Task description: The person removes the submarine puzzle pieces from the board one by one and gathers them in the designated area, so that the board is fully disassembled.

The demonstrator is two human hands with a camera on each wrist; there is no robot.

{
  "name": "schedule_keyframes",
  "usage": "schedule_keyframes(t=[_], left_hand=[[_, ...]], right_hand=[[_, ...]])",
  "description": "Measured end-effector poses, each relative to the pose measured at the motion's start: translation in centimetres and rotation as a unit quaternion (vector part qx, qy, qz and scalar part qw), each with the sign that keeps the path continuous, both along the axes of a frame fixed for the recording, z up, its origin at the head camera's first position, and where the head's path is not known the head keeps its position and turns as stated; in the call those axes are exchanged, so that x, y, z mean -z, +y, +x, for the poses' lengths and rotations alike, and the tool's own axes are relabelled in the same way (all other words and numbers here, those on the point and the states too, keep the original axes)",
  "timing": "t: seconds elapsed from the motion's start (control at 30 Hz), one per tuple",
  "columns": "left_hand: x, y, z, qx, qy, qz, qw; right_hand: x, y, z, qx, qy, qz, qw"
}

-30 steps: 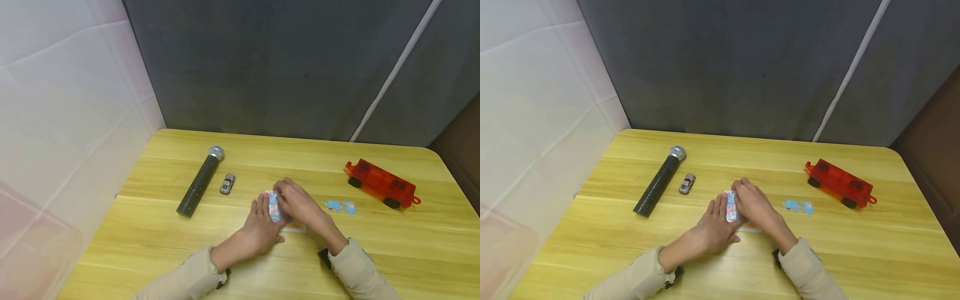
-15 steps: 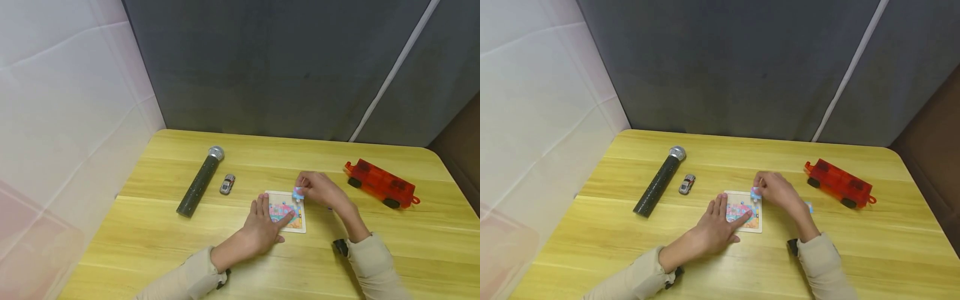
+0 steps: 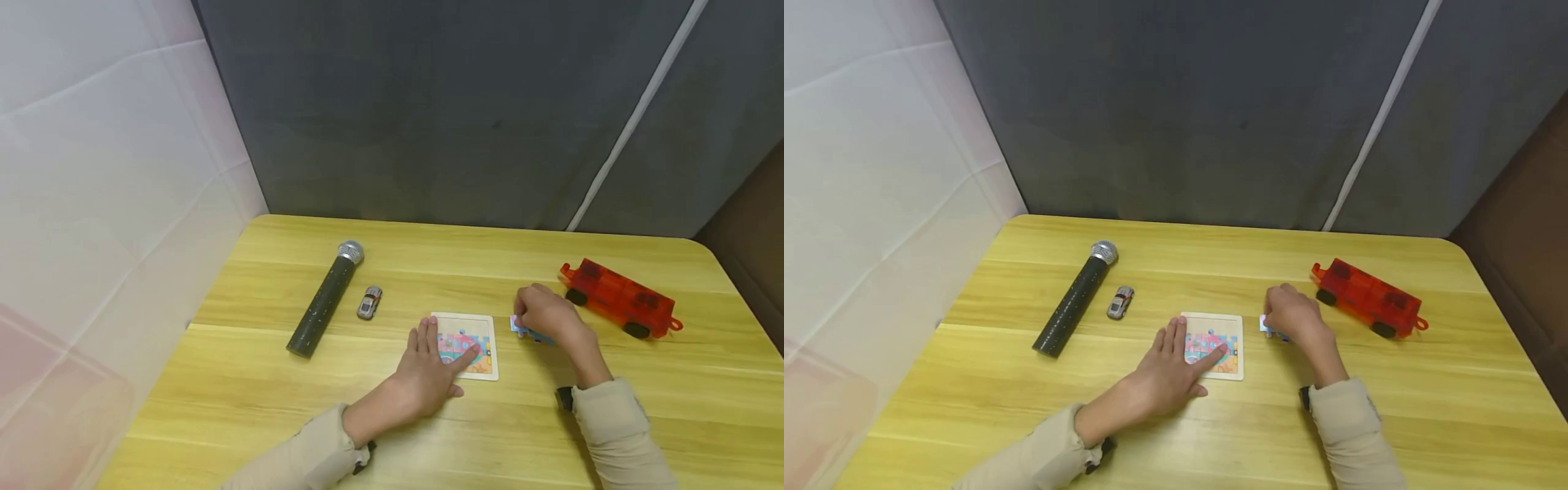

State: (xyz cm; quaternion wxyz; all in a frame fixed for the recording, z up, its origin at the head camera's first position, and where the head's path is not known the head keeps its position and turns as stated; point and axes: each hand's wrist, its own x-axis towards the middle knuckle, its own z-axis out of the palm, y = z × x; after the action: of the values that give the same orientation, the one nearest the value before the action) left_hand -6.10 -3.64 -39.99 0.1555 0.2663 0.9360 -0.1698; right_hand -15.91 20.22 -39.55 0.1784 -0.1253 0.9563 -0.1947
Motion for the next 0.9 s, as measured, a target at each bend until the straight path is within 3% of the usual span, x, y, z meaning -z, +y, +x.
schedule_keyframes(t=[0.17,0.23,0.43,0.5,0.63,0.77,0.9], left_hand=[[0.0,0.0,0.0,0.002,0.002,0.000,1.0000],[0.0,0.0,0.0,0.003,0.003,0.000,1.0000],[0.0,0.0,0.0,0.002,-0.001,-0.004,1.0000],[0.0,0.0,-0.1,0.002,-0.002,-0.005,1.0000],[-0.3,-0.1,-0.1,0.001,-0.003,0.004,1.0000],[-0.9,-0.4,0.5,0.002,-0.007,0.026,0.9996],[-1.5,-0.6,1.3,0.023,-0.019,0.037,0.9988]], right_hand=[[0.1,-0.2,0.4,0.013,0.009,0.000,0.9999],[0.0,-0.3,0.6,-0.001,0.025,-0.005,0.9997],[0.2,-1.8,2.4,-0.124,0.053,-0.084,0.9872],[0.5,-2.4,3.4,-0.143,0.055,-0.091,0.9840],[0.8,-3.3,4.6,-0.121,0.072,-0.071,0.9874],[1.0,-3.7,4.7,-0.101,0.068,-0.066,0.9903],[1.0,-3.8,4.6,-0.098,0.063,-0.062,0.9913]])
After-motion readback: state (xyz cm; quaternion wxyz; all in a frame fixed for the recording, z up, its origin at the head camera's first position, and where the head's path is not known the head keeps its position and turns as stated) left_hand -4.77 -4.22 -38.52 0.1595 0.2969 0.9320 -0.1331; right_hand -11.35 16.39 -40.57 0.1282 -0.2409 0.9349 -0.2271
